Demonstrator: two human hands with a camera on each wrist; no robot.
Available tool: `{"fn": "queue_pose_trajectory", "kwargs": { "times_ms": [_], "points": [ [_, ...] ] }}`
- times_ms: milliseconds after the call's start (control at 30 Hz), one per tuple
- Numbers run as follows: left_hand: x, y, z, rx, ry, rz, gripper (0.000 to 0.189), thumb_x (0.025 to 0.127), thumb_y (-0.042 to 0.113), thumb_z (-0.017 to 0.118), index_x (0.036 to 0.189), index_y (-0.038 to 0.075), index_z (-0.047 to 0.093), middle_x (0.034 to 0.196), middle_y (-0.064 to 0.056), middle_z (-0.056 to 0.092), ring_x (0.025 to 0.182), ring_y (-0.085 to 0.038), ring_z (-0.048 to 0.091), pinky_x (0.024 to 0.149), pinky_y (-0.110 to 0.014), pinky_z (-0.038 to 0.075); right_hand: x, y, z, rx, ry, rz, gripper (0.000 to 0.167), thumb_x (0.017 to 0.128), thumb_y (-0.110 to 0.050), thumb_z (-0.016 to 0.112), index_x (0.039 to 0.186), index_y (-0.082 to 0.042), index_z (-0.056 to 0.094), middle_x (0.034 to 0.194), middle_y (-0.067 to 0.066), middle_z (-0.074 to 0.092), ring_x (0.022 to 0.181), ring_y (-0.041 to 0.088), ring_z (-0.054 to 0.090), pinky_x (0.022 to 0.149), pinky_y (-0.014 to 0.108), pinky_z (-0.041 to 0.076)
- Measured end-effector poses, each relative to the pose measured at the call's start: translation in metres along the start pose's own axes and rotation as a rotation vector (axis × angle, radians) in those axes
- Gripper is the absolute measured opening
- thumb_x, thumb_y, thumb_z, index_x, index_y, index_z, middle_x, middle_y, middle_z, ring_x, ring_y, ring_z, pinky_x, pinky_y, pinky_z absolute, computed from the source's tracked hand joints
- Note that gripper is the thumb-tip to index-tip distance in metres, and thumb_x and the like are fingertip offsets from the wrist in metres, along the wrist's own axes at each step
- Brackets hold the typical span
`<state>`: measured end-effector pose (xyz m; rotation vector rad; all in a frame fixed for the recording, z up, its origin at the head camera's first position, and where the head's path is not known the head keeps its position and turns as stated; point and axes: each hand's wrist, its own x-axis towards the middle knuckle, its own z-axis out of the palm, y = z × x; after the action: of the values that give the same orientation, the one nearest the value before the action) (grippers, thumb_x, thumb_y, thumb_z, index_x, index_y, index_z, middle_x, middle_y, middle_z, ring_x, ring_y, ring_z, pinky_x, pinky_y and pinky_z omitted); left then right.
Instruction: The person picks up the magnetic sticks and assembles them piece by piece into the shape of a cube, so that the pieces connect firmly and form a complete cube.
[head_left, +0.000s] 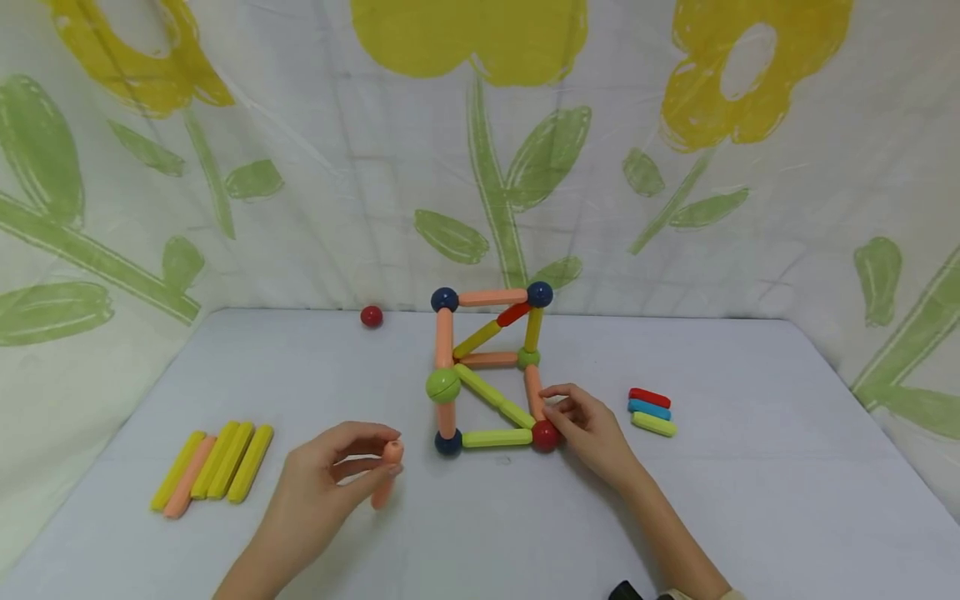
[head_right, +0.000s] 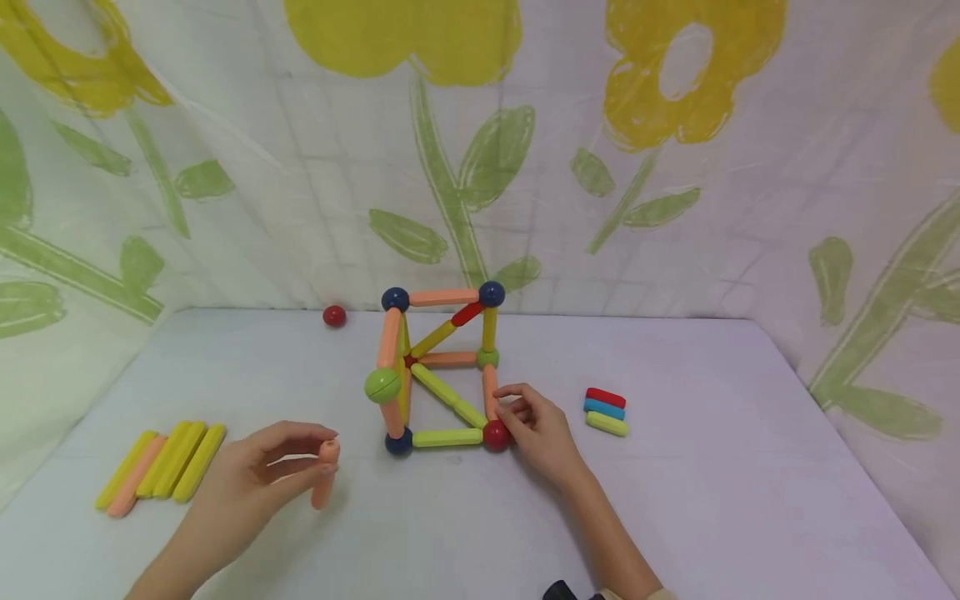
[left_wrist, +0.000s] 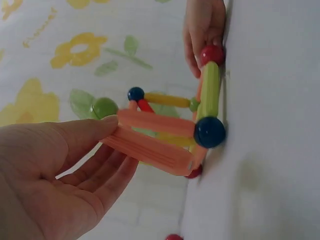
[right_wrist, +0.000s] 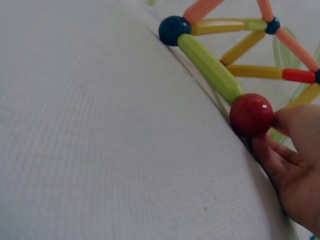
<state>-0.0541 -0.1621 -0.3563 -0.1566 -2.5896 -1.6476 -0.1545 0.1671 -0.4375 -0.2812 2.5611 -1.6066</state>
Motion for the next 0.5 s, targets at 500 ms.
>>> {"fn": "queue_pose_trajectory", "kwargs": {
  "times_ms": [500],
  "points": [
    [0.029, 0.040, 0.058, -0.175, -0.166, 0.181, 0.024, 0.090, 0.001, 0.083, 0.112, 0.006, 0.074, 0.104, -0.005, 0.074, 0.101, -0.018, 0.075, 0.091, -0.029, 0.062, -0.002, -0.004, 0.014, 0.109, -0.148, -0.108, 0.033, 0.106, -0.015, 0.064, 0.138, -0.003, 0.066, 0.109, 0.016, 0.073, 0.085, 0.015, 0.070, 0.077, 0.023, 0.061]
  ]
}}
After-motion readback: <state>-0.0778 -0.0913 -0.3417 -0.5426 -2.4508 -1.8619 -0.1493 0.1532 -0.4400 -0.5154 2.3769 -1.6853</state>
